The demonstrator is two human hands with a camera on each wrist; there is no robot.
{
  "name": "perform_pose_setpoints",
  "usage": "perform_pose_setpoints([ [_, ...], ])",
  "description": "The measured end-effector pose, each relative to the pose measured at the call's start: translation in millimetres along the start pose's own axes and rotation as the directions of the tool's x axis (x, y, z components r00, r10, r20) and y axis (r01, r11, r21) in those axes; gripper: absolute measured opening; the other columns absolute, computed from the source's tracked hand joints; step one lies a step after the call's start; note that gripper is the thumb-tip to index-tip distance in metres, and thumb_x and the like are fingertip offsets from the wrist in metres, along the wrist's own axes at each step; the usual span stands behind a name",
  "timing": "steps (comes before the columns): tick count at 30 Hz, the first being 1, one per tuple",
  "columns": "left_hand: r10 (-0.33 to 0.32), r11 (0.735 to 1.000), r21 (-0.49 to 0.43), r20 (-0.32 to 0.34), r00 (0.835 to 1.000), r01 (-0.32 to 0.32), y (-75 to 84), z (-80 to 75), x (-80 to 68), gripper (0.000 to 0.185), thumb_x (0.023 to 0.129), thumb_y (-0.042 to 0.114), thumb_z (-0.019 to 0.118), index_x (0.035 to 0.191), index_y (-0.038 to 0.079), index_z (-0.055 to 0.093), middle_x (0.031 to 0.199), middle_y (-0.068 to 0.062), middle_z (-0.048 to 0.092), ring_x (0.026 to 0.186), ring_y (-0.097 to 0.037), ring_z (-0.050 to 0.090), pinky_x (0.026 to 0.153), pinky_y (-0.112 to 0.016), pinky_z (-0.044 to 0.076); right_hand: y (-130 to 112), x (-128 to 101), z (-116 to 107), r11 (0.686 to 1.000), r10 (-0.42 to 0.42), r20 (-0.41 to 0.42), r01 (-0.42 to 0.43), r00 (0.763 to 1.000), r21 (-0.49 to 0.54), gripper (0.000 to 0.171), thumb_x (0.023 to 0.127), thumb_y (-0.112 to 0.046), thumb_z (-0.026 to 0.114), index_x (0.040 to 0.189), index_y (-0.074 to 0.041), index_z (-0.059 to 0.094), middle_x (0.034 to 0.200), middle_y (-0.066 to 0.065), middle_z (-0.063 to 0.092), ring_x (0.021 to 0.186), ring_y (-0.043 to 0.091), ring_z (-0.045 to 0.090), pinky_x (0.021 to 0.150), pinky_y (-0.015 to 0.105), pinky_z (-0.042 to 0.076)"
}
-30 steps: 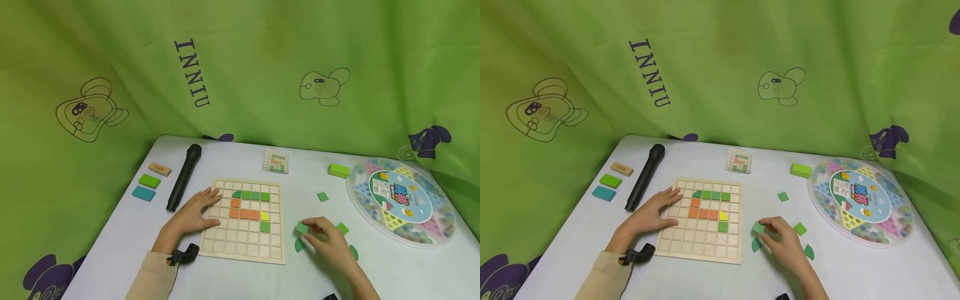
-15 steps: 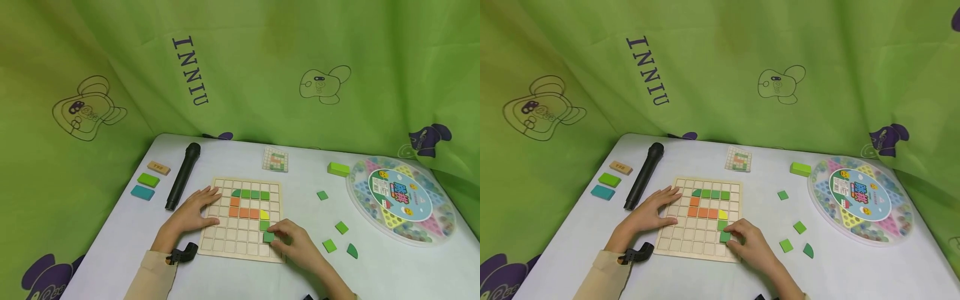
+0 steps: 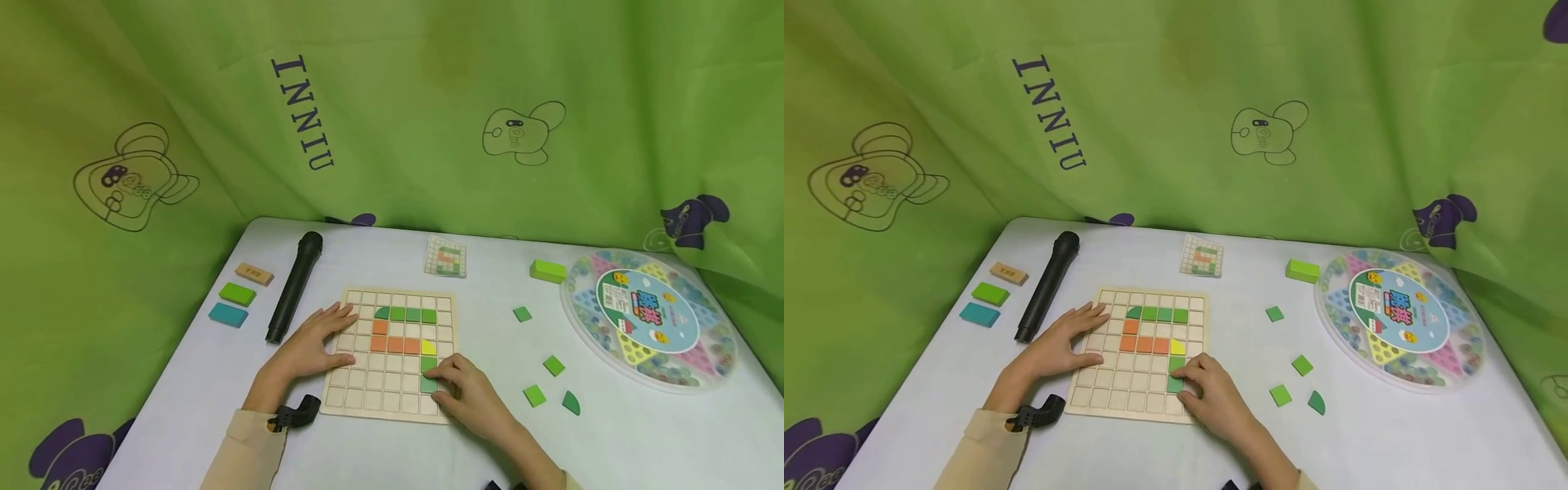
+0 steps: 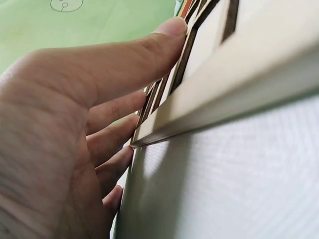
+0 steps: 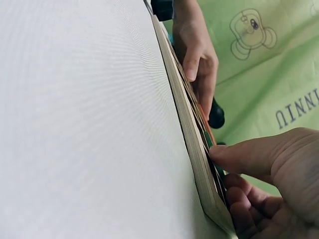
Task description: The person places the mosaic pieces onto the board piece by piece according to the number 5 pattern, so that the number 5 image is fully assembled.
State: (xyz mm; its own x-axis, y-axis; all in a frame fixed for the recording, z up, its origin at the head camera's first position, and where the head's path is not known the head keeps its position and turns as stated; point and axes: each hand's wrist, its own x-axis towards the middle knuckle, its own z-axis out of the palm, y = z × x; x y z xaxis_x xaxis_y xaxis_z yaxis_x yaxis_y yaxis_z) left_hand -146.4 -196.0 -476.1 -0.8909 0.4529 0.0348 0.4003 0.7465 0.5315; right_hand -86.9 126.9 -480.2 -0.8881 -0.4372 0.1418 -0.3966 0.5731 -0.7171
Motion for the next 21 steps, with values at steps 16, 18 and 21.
perform_pose_setpoints([
  [16, 0.003, 1.0, -0.02, -0.002, 1.0, -0.003, -2.6, -1.9, 1.4, 0.08, 0.076, 0.047, 0.075, 0.143, 0.014, 0.045, 0.153, -0.005, 0.033, 0.144, -0.03, 0.023, 0.118, -0.052, 0.015, 11.6, -22.8, -54.1, 0.999, 0.027, -0.118, -0.032, 0.993, -0.038, 0.036, 0.078, -0.01, 0.076, 0.113, -0.014, 0.068, 0.109, -0.009, 0.065, 0.094, 0.013, 0.064, 0.079, 0.03, 0.056],
  [18, 0.004, 1.0, -0.021, 0.002, 1.0, -0.004, -2.5, -1.7, 1.5, 0.08, 0.076, 0.047, 0.075, 0.142, 0.014, 0.045, 0.153, -0.005, 0.033, 0.144, -0.03, 0.023, 0.118, -0.052, 0.015, 17.0, -34.0, -65.2, 0.995, 0.055, -0.155, -0.067, 0.986, -0.068, 0.036, 0.078, -0.009, 0.077, 0.113, -0.014, 0.068, 0.109, -0.009, 0.065, 0.092, 0.013, 0.064, 0.079, 0.028, 0.056],
  [21, 0.005, 1.0, -0.023, 0.003, 1.0, -0.005, -2.3, -1.3, 1.1, 0.08, 0.076, 0.046, 0.075, 0.142, 0.014, 0.045, 0.153, -0.006, 0.034, 0.144, -0.03, 0.023, 0.118, -0.052, 0.015, 26.1, -51.5, -82.2, 0.988, 0.092, -0.19, -0.113, 0.977, -0.103, 0.036, 0.078, -0.009, 0.077, 0.113, -0.014, 0.068, 0.107, -0.005, 0.066, 0.09, 0.012, 0.065, 0.076, 0.023, 0.055],
])
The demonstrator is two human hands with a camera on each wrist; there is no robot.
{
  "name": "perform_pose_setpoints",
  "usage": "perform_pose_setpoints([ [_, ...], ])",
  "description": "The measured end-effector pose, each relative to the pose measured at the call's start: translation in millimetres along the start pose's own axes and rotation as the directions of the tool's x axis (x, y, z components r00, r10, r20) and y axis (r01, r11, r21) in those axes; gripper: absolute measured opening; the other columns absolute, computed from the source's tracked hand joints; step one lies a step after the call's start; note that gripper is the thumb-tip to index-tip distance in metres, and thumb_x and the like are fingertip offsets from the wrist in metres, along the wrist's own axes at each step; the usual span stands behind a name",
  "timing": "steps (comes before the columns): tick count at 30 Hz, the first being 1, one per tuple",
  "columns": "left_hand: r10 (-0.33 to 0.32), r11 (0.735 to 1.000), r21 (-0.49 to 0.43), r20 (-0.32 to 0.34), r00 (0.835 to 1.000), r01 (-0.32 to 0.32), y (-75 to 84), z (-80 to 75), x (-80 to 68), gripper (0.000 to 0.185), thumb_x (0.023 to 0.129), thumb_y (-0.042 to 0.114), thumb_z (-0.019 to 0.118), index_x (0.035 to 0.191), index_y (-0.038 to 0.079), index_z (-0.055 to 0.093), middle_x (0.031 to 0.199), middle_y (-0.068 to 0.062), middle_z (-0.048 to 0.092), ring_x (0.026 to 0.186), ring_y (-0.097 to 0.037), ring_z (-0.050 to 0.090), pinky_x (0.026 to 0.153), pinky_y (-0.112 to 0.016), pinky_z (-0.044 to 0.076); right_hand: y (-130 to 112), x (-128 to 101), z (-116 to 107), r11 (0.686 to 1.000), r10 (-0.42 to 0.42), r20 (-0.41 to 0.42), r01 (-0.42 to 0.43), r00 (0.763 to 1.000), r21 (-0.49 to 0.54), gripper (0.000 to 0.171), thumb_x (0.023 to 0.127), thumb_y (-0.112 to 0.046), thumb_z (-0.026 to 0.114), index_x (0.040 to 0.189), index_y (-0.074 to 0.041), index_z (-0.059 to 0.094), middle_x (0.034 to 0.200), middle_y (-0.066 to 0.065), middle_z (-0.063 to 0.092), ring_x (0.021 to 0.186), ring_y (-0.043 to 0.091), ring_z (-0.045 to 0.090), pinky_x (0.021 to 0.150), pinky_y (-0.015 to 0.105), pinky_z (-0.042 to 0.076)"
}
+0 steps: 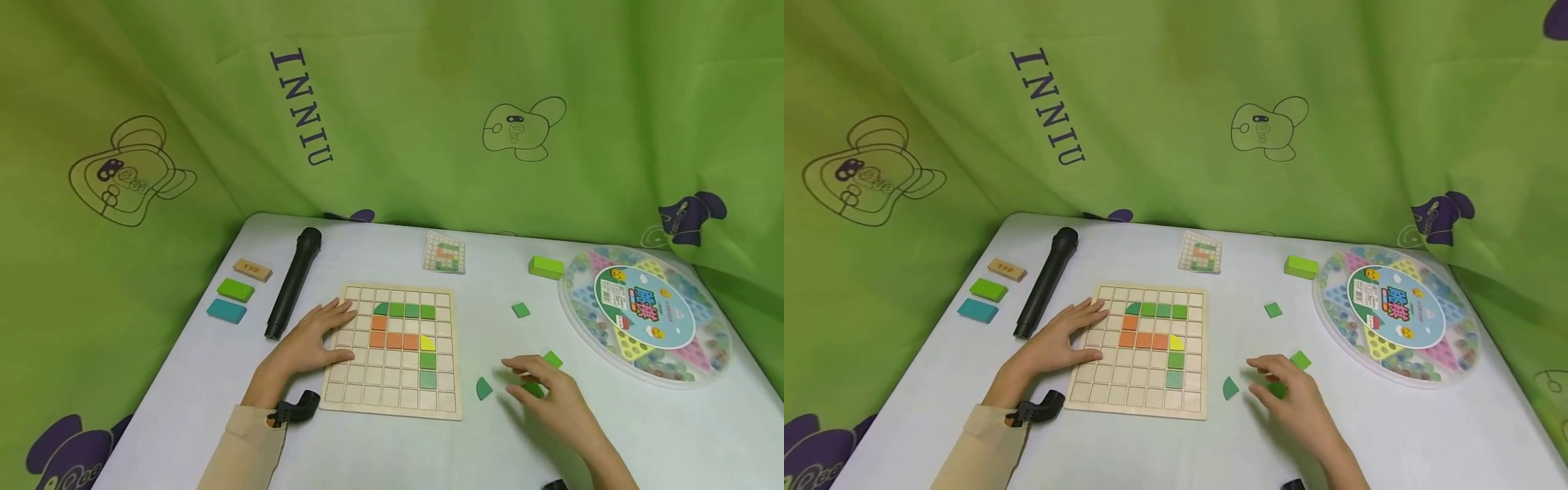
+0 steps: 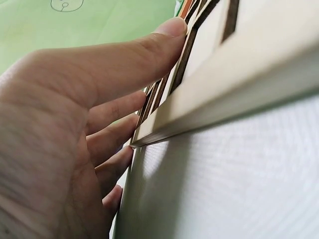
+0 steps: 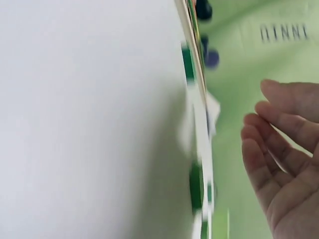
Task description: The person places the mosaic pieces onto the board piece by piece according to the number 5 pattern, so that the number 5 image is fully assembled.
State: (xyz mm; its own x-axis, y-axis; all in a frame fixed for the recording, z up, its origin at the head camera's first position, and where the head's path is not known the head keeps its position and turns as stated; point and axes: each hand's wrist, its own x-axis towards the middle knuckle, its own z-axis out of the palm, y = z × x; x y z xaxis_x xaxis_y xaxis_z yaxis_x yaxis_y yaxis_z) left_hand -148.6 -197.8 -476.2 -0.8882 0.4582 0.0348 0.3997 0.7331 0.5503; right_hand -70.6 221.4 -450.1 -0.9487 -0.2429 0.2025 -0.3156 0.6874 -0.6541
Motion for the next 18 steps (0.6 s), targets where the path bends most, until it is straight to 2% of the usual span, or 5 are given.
perform_pose_setpoints([
  [5, 0.002, 1.0, 0.0, 0.0, 1.0, -0.002, 0.6, 0.3, 0.6, 0.08, 0.076, 0.046, 0.075, 0.142, 0.013, 0.045, 0.152, -0.007, 0.034, 0.144, -0.03, 0.023, 0.118, -0.053, 0.015, 27.2, -20.4, -28.9, 0.999, 0.042, -0.007, -0.042, 0.999, -0.023, 0.039, 0.078, -0.01, 0.076, 0.116, -0.013, 0.066, 0.109, 0.001, 0.066, 0.092, -0.003, 0.061, 0.076, 0.01, 0.05],
  [11, 0.002, 1.0, 0.004, 0.007, 1.0, -0.002, 1.1, 1.6, 0.4, 0.08, 0.076, 0.046, 0.075, 0.142, 0.013, 0.046, 0.152, -0.007, 0.035, 0.144, -0.03, 0.023, 0.118, -0.053, 0.015, 57.7, -36.8, -48.5, 0.995, 0.101, 0.091, -0.102, 0.991, 0.009, 0.043, 0.081, -0.013, 0.074, 0.122, -0.013, 0.062, 0.117, -0.012, 0.06, 0.102, -0.015, 0.05, 0.081, 0.001, 0.042],
  [14, 0.005, 1.0, 0.003, 0.005, 1.0, -0.005, 1.3, 1.7, 0.2, 0.08, 0.076, 0.046, 0.075, 0.142, 0.012, 0.046, 0.152, -0.007, 0.035, 0.144, -0.03, 0.023, 0.117, -0.053, 0.016, 66.4, -40.1, -50.1, 0.996, 0.082, 0.14, -0.085, 0.987, 0.014, 0.041, 0.081, -0.013, 0.073, 0.121, -0.014, 0.062, 0.119, -0.013, 0.057, 0.104, -0.016, 0.047, 0.082, 0.0, 0.039],
  [18, 0.01, 1.0, 0.005, -0.003, 1.0, -0.01, 1.7, 0.8, 0.7, 0.08, 0.076, 0.046, 0.075, 0.142, 0.013, 0.046, 0.152, -0.007, 0.035, 0.144, -0.03, 0.024, 0.117, -0.054, 0.016, 72.6, -40.9, -49.3, 0.999, 0.015, 0.164, -0.022, 0.986, 0.04, 0.041, 0.081, -0.004, 0.071, 0.12, -0.013, 0.063, 0.12, -0.007, 0.054, 0.108, -0.018, 0.041, 0.085, -0.003, 0.035],
])
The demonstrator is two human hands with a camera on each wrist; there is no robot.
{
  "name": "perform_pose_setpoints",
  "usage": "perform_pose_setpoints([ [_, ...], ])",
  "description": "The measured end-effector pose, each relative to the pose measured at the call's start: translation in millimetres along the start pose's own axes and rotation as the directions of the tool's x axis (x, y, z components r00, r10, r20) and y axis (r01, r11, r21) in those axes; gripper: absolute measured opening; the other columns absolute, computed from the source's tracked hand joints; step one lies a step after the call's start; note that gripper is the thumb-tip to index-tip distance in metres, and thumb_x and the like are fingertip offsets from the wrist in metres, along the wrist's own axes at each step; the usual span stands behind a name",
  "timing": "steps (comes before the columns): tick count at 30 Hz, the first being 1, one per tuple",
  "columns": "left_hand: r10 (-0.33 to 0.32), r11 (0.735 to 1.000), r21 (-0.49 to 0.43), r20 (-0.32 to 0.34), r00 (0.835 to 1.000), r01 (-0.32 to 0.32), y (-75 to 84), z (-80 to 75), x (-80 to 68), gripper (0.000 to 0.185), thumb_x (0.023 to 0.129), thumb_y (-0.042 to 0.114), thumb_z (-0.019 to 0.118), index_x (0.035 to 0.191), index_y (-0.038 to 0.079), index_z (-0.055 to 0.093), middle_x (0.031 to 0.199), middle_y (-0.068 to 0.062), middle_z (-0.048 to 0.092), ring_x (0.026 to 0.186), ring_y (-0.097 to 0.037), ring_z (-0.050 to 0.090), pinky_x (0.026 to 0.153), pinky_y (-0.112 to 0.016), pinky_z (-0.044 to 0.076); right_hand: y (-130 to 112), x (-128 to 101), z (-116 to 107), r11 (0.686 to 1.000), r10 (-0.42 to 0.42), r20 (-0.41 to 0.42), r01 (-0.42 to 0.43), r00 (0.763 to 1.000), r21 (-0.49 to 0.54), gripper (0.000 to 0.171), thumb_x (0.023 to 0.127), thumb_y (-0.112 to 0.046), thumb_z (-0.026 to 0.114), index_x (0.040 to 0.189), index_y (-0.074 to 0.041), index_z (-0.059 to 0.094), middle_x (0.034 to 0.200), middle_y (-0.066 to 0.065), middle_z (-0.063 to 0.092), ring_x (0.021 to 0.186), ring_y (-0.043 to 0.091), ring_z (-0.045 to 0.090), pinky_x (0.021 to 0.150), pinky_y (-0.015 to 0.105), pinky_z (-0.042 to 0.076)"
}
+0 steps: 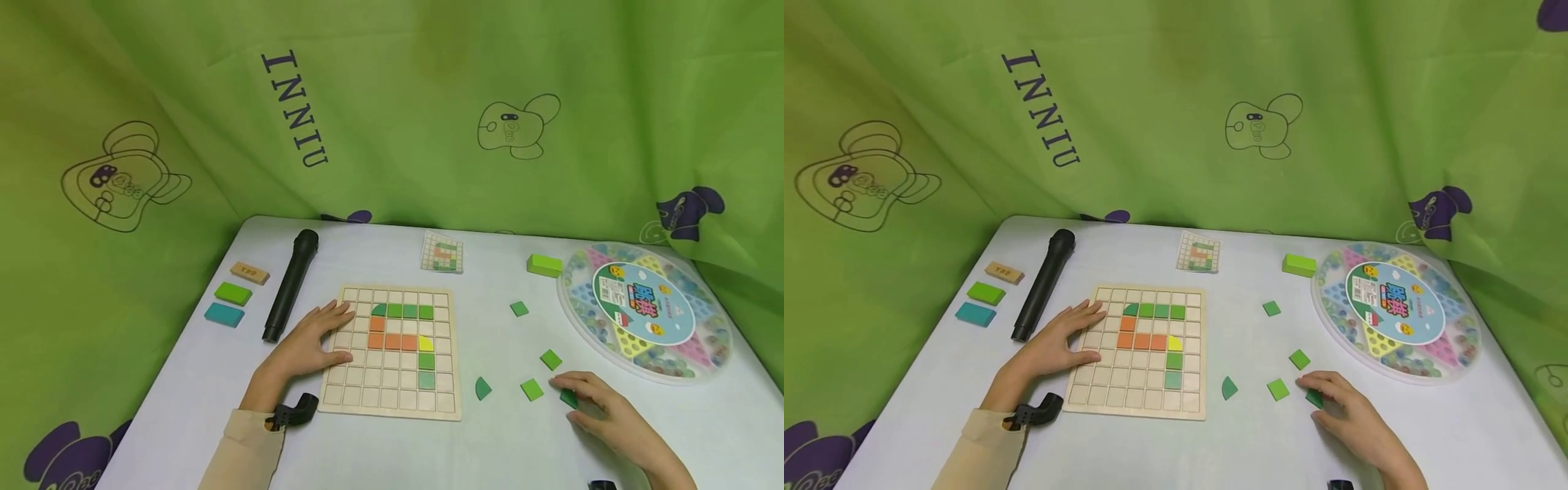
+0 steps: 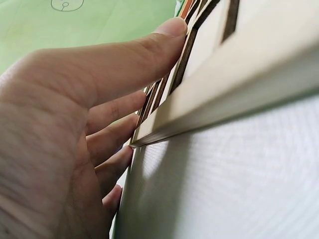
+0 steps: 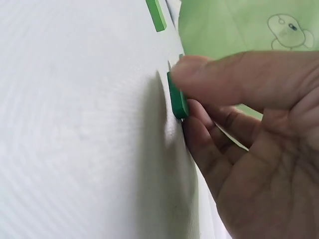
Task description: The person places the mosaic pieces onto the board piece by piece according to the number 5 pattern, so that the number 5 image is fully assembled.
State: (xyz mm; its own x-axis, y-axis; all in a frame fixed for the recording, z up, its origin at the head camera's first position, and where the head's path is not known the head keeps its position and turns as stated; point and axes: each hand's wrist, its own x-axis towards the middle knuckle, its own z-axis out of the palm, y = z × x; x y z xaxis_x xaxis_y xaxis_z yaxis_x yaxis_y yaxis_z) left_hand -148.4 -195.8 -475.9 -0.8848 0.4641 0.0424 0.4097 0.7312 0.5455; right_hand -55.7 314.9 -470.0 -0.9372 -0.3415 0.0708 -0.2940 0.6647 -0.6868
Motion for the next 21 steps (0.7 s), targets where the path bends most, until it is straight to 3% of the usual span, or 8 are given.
perform_pose_setpoints([
  [5, -0.003, 1.0, 0.005, 0.001, 1.0, 0.003, -0.3, -0.5, -0.4, 0.08, 0.076, 0.047, 0.075, 0.142, 0.013, 0.045, 0.152, -0.007, 0.034, 0.144, -0.03, 0.023, 0.117, -0.054, 0.015, 2.7, 1.5, 2.6, 0.999, -0.043, -0.055, 0.041, 0.998, -0.034, 0.041, 0.075, 0.006, 0.072, 0.112, -0.012, 0.066, 0.113, -0.01, 0.054, 0.102, -0.015, 0.045, 0.083, -0.003, 0.035],
  [13, -0.003, 1.0, 0.001, -0.005, 1.0, 0.003, 0.0, -0.7, 0.2, 0.08, 0.075, 0.046, 0.075, 0.142, 0.012, 0.046, 0.152, -0.007, 0.034, 0.144, -0.031, 0.024, 0.117, -0.053, 0.016, 2.0, 4.6, 6.7, 0.997, -0.025, -0.144, 0.014, 0.989, -0.077, 0.032, 0.073, 0.002, 0.076, 0.098, -0.017, 0.069, 0.1, -0.009, 0.057, 0.087, -0.007, 0.051, 0.074, 0.002, 0.039],
  [18, 0.002, 1.0, 0.001, -0.004, 1.0, -0.002, -0.6, -0.1, 0.2, 0.08, 0.076, 0.046, 0.075, 0.142, 0.012, 0.046, 0.152, -0.008, 0.035, 0.144, -0.031, 0.024, 0.117, -0.054, 0.016, 4.0, 1.5, 3.7, 0.999, -0.002, -0.1, -0.002, 0.995, -0.042, 0.03, 0.077, -0.004, 0.075, 0.103, -0.017, 0.069, 0.103, -0.01, 0.056, 0.091, -0.008, 0.052, 0.077, 0.0, 0.039],
  [21, 0.001, 1.0, 0.006, -0.002, 1.0, -0.001, -0.9, -0.6, 0.1, 0.08, 0.076, 0.047, 0.074, 0.142, 0.013, 0.046, 0.152, -0.007, 0.035, 0.144, -0.031, 0.024, 0.117, -0.053, 0.016, 6.6, -2.6, 0.2, 1.0, -0.011, -0.046, 0.011, 0.999, -0.001, 0.035, 0.08, 0.005, 0.068, 0.11, -0.013, 0.067, 0.108, -0.009, 0.055, 0.096, -0.008, 0.05, 0.08, -0.001, 0.038],
])
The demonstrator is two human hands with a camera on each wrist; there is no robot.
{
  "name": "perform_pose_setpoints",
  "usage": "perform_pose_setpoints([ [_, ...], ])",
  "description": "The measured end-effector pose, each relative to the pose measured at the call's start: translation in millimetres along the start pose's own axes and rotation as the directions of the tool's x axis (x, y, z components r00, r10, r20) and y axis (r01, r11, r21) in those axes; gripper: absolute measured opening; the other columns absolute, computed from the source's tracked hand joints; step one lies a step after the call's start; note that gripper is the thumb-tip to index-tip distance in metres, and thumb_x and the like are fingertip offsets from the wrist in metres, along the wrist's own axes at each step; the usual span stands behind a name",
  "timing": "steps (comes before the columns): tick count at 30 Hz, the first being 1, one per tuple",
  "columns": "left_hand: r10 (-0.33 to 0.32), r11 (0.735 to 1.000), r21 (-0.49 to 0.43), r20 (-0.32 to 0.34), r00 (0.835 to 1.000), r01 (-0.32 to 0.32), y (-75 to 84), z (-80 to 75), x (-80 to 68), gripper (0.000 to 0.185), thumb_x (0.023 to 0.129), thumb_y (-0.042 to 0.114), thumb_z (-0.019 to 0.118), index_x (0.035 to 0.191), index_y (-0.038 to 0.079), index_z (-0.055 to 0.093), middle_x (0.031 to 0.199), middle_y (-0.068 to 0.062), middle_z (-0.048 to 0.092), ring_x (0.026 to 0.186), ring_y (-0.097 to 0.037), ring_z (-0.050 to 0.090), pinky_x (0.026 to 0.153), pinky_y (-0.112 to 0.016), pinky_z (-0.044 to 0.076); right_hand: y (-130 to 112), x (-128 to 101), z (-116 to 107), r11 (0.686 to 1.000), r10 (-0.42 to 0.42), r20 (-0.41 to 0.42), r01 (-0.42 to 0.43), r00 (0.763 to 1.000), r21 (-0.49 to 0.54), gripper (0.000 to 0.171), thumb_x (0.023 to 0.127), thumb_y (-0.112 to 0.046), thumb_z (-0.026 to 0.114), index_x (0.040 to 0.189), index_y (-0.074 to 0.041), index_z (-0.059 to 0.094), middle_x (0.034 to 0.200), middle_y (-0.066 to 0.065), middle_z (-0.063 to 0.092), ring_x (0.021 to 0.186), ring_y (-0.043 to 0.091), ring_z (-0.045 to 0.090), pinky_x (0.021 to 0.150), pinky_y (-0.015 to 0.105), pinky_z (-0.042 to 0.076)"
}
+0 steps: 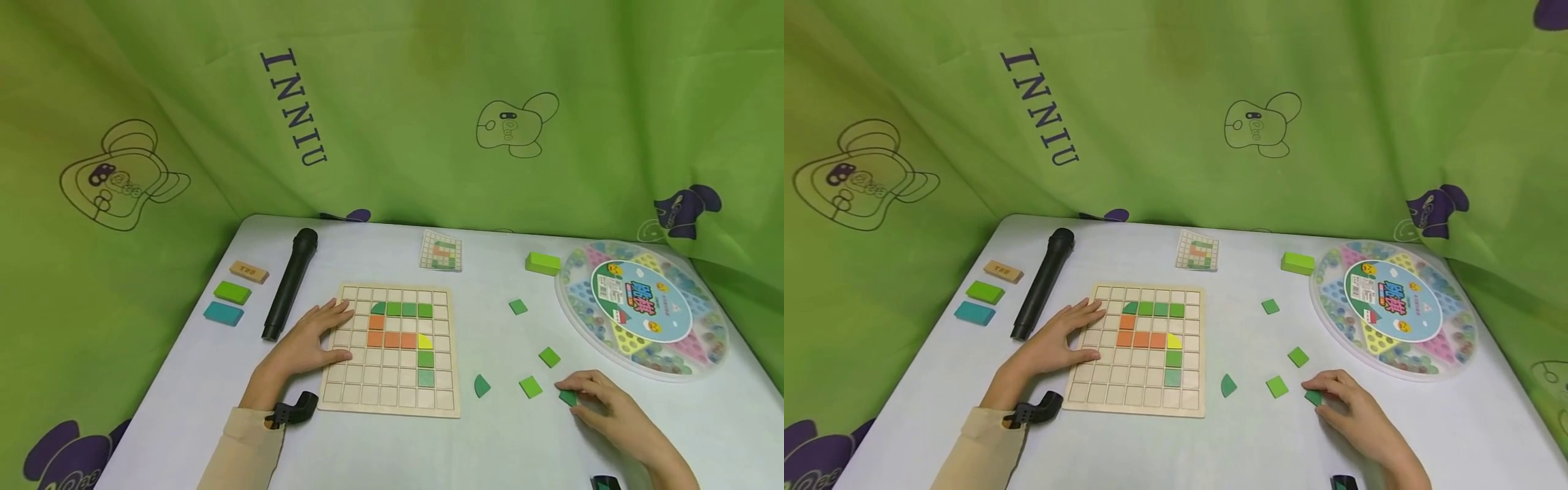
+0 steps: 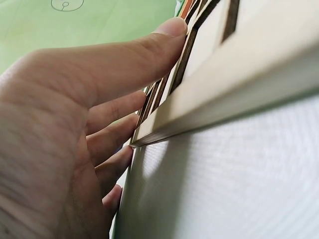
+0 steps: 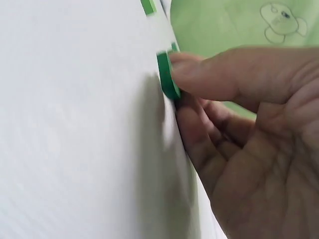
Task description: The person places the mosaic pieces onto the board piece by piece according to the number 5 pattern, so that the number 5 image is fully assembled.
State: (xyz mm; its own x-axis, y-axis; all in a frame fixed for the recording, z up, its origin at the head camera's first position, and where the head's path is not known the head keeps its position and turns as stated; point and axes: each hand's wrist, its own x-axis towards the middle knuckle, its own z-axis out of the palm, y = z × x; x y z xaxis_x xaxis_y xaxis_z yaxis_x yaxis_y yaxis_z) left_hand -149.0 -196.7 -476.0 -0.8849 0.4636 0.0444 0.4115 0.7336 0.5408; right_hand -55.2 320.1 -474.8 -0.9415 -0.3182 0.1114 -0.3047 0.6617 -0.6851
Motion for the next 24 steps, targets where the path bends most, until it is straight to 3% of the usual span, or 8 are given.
perform_pose_setpoints([
  [3, -0.005, 1.0, -0.002, 0.0, 1.0, 0.005, 0.2, 0.1, 0.4, 0.08, 0.076, 0.047, 0.075, 0.142, 0.013, 0.046, 0.152, -0.007, 0.035, 0.144, -0.031, 0.024, 0.117, -0.053, 0.016, 2.1, -2.6, -3.1, 1.0, -0.009, 0.033, 0.009, 0.999, 0.023, 0.04, 0.08, 0.012, 0.062, 0.114, -0.011, 0.066, 0.11, -0.009, 0.054, 0.099, -0.009, 0.05, 0.081, -0.001, 0.039],
  [6, -0.005, 1.0, -0.002, -0.001, 1.0, 0.005, -0.2, 0.4, 0.5, 0.08, 0.076, 0.047, 0.074, 0.142, 0.013, 0.046, 0.152, -0.007, 0.034, 0.144, -0.031, 0.024, 0.117, -0.054, 0.016, 2.2, -1.8, -3.7, 1.0, -0.01, 0.027, 0.009, 1.0, 0.012, 0.038, 0.08, 0.009, 0.065, 0.113, -0.01, 0.066, 0.108, -0.008, 0.055, 0.097, -0.009, 0.052, 0.08, 0.0, 0.04],
  [17, 0.002, 1.0, -0.005, -0.009, 1.0, -0.002, -1.5, 1.2, -0.8, 0.08, 0.075, 0.048, 0.074, 0.142, 0.013, 0.046, 0.152, -0.007, 0.035, 0.144, -0.031, 0.024, 0.117, -0.055, 0.016, -0.2, 5.8, 5.2, 0.996, 0.0, -0.101, -0.009, 0.995, -0.086, 0.03, 0.071, -0.003, 0.079, 0.095, -0.018, 0.067, 0.092, -0.01, 0.057, 0.079, -0.005, 0.053, 0.069, 0.005, 0.042],
  [24, -0.001, 1.0, -0.012, 0.002, 1.0, 0.001, -0.2, 0.3, 0.1, 0.08, 0.076, 0.047, 0.075, 0.142, 0.012, 0.045, 0.152, -0.007, 0.035, 0.144, -0.031, 0.024, 0.117, -0.054, 0.016, -10.6, 9.3, 8.4, 0.992, 0.033, -0.151, -0.051, 0.988, -0.117, 0.028, 0.072, -0.005, 0.079, 0.095, -0.015, 0.065, 0.09, -0.007, 0.062, 0.078, -0.006, 0.055, 0.067, 0.006, 0.045],
])
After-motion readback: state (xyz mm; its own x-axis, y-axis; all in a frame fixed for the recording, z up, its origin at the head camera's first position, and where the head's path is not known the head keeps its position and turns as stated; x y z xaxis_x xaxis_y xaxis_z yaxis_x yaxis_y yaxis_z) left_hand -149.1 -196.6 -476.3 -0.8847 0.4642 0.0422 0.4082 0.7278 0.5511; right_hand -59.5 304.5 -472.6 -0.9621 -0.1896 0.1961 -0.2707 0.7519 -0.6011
